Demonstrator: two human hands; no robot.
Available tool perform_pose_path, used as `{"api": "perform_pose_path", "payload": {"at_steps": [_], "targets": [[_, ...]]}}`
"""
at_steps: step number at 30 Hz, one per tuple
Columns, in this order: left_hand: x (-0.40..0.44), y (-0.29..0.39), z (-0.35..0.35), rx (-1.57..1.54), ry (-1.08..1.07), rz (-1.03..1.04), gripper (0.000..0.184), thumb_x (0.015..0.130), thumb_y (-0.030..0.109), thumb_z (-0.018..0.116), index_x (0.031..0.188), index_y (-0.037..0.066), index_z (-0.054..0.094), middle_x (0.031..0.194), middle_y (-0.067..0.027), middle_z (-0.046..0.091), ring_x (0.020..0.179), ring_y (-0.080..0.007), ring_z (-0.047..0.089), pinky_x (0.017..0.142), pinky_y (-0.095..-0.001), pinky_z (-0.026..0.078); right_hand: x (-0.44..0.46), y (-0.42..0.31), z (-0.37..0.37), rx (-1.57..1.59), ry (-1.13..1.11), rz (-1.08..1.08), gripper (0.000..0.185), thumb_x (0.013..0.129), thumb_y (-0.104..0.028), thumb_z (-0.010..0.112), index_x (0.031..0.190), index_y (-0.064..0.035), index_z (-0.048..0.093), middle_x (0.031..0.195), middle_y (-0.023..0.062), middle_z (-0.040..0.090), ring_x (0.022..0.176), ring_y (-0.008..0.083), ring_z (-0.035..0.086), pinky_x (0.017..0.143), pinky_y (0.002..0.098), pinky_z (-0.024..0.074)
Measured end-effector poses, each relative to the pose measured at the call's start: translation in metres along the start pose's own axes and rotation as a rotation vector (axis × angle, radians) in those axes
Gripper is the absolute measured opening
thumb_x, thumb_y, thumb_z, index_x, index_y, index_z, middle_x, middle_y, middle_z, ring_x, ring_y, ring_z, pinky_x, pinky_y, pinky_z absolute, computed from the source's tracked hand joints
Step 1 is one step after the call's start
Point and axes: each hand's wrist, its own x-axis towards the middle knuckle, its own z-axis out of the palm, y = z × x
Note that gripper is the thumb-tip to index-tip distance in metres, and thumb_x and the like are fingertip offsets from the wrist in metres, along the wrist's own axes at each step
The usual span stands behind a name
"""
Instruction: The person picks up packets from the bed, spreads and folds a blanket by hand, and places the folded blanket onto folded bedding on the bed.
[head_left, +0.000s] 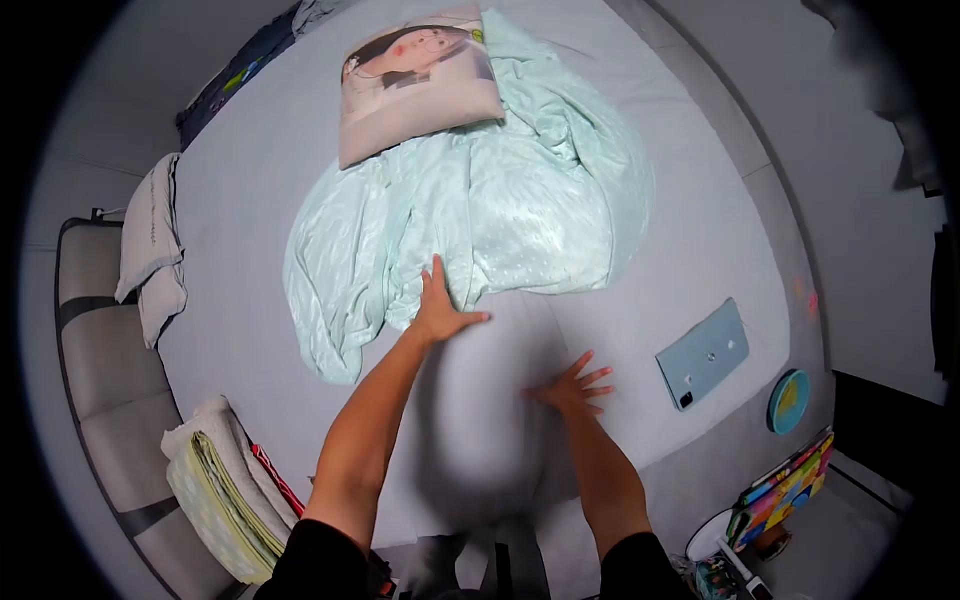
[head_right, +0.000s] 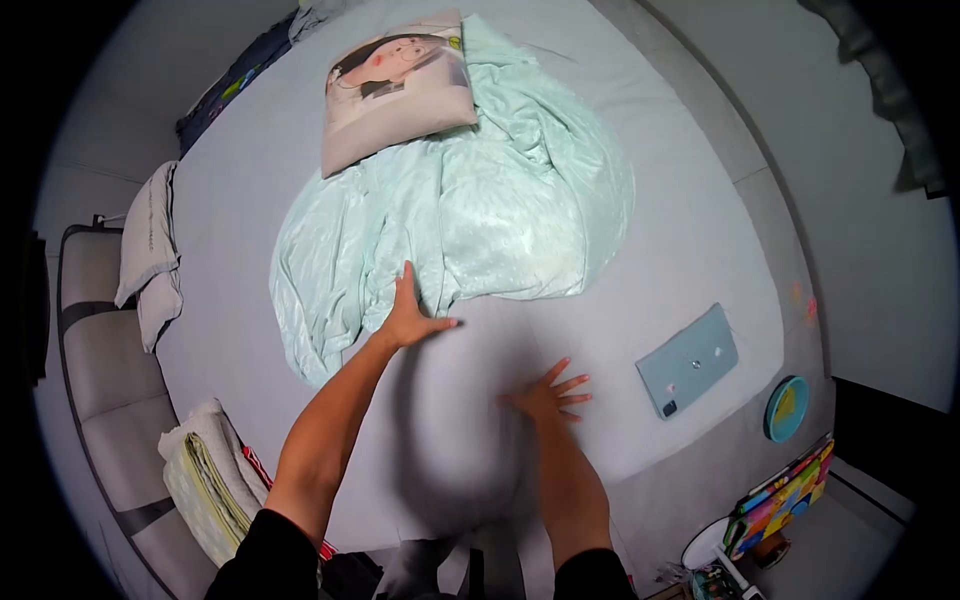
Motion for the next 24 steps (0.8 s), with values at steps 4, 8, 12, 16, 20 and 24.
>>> {"api": "perform_pose_path", "payload": {"at_steps": [4,8,12,16,20,24], "targets": [[0.033,-0.020,0.040,0.071,-0.106,-0.516,0.155,0.052,0.064,0.086,0.151,0.012,-0.022,0.158,-0.0259,-0.016,0.142,-0.0534,-0.013,0.105,-0.0746,0.001,0.027,0.002,0.009,-0.053,-0.155,0.037,0.159,0.050,-0.055,0.092,0.149,-0.0184,-0.027,0.154,0.0255,-0.029,0.142,0.0521,-0.016,0.107,0.0729,0.0138],[0.073,0.030,0.060,0.193,-0.060,-0.728,0.160,0.051,0.070,0.083,0.148,0.008,-0.028,0.155,-0.0253,-0.026,0.139,-0.0536,-0.024,0.105,-0.0720,-0.009,0.031,-0.009,-0.027,-0.027,-0.157,0.044,0.159,0.048,-0.055,0.092,0.151,-0.0155,-0.023,0.155,0.0265,-0.025,0.142,0.0527,-0.016,0.107,0.0737,0.0136],[0.098,0.018,0.061,0.287,-0.014,-0.805,0.162,0.050,0.073,0.082,0.147,0.005,-0.029,0.153,-0.0267,-0.029,0.139,-0.0525,-0.026,0.105,-0.0725,-0.009,0.046,-0.022,-0.010,0.006,-0.162,0.000,0.162,0.043,-0.056,0.093,0.151,-0.0118,-0.020,0.152,0.0316,-0.026,0.140,0.0560,-0.018,0.104,0.0769,0.0113],[0.088,0.006,0.075,0.312,-0.016,-0.820,0.162,0.050,0.074,0.081,0.146,0.000,-0.026,0.152,-0.0285,-0.029,0.139,-0.0510,-0.027,0.105,-0.0714,-0.009,0.050,-0.005,0.005,0.029,-0.154,-0.037,0.161,0.045,-0.054,0.093,0.151,-0.0104,-0.021,0.150,0.0352,-0.027,0.137,0.0585,-0.022,0.102,0.0785,0.0092],[0.087,-0.006,0.083,0.359,0.154,-0.673,0.149,0.054,0.074,0.079,0.147,-0.014,0.002,0.152,-0.0333,-0.018,0.139,-0.0534,-0.021,0.107,-0.0680,-0.012,0.047,-0.007,0.006,0.024,-0.108,-0.047,0.161,0.046,-0.055,0.093,0.151,-0.0103,-0.021,0.150,0.0354,-0.026,0.137,0.0589,-0.023,0.102,0.0784,0.0090],[0.073,-0.031,0.087,0.335,0.451,-0.459,0.083,0.067,0.055,0.080,0.110,-0.012,0.059,0.144,-0.0269,0.029,0.136,-0.0485,0.015,0.110,-0.0652,0.000,0.047,-0.009,0.014,0.013,-0.058,-0.044,0.161,0.046,-0.057,0.092,0.150,-0.0126,-0.023,0.151,0.0344,-0.025,0.138,0.0586,-0.019,0.102,0.0782,0.0101]]}}
